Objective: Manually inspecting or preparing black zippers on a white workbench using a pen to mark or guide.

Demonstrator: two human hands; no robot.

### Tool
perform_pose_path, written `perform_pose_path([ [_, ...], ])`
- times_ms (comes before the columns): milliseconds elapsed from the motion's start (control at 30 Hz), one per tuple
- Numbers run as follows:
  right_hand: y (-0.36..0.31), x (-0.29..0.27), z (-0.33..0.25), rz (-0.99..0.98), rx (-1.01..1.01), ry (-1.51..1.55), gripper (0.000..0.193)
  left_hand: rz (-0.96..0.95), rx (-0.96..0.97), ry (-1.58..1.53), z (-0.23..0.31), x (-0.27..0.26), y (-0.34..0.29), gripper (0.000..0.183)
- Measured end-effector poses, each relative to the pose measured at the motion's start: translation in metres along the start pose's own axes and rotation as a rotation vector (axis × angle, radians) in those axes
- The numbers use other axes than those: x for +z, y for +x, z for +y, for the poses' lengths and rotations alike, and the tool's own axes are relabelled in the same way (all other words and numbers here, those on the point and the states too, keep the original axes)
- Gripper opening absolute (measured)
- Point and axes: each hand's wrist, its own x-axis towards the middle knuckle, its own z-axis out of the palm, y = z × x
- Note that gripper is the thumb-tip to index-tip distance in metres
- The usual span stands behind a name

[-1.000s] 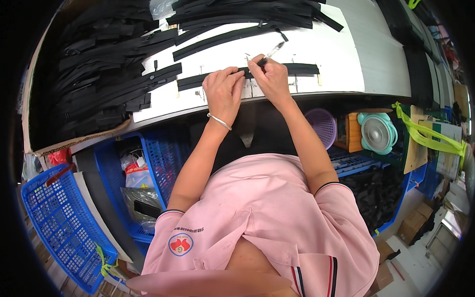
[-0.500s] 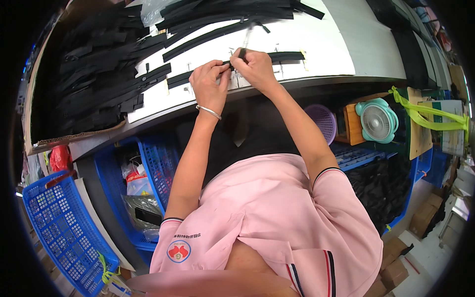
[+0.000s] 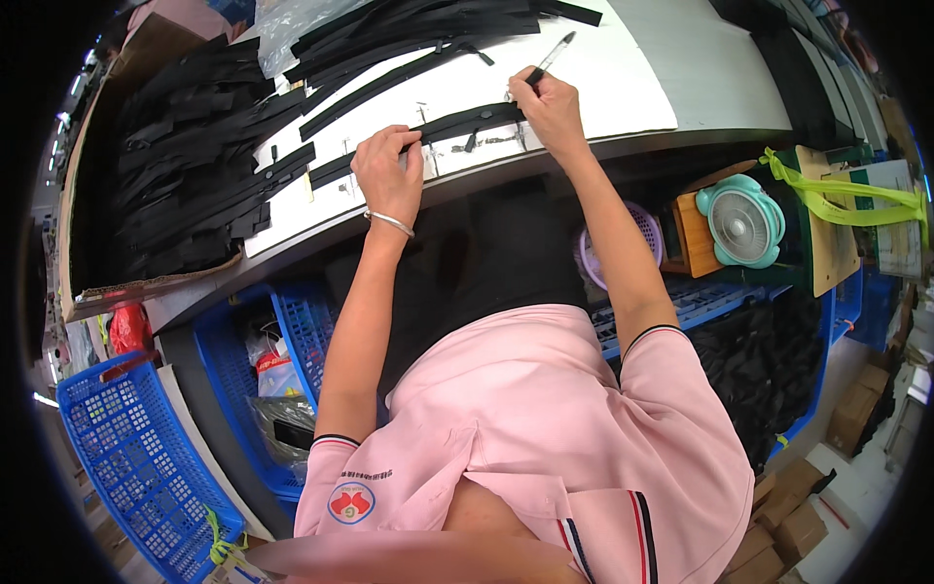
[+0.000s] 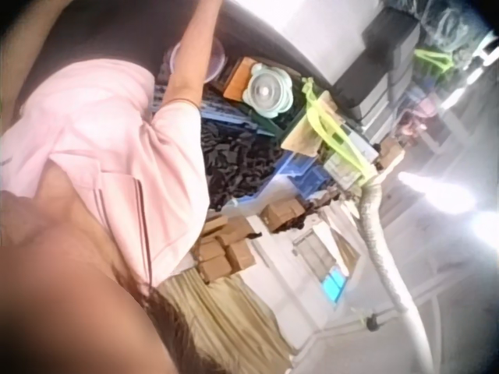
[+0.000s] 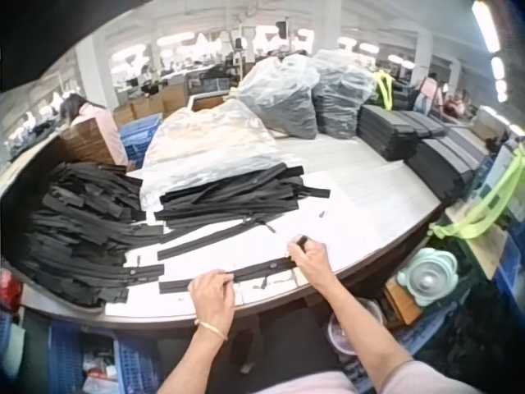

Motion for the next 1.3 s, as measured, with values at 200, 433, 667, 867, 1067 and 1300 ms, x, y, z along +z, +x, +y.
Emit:
perform_pose_path([
  [200,0.001,0.0,-0.002,-0.029,-0.049,-0.125,0.02,-0.013,0.143,-0.298,0.045,0.043,0.021,0.008],
  [433,-0.002,0.001,-0.002,-0.012,-0.036,-0.171,0.02,-0.133,0.036,-0.217,0.057,0.07,0.027,0.006],
  [667,-0.005,0.005,0.0,0.115,-0.132,-0.27,0.02,-0.136,0.038,-0.184,0.056,0.069,0.025,0.011],
  [867,-0.003,0.003,0.002,0.069,-0.097,-0.265,0.019,-0.122,0.033,-0.212,0.056,0.071,0.025,0.01],
  [1067,-0.003,0.004,0.001,0.033,-0.103,-0.346,0.019,-0.122,0.035,-0.206,0.055,0.07,0.025,0.011],
  [1300,-0.003,0.001,0.002,0.069,-0.057,-0.168,0.019,-0.116,0.037,-0.189,0.054,0.071,0.025,0.012],
])
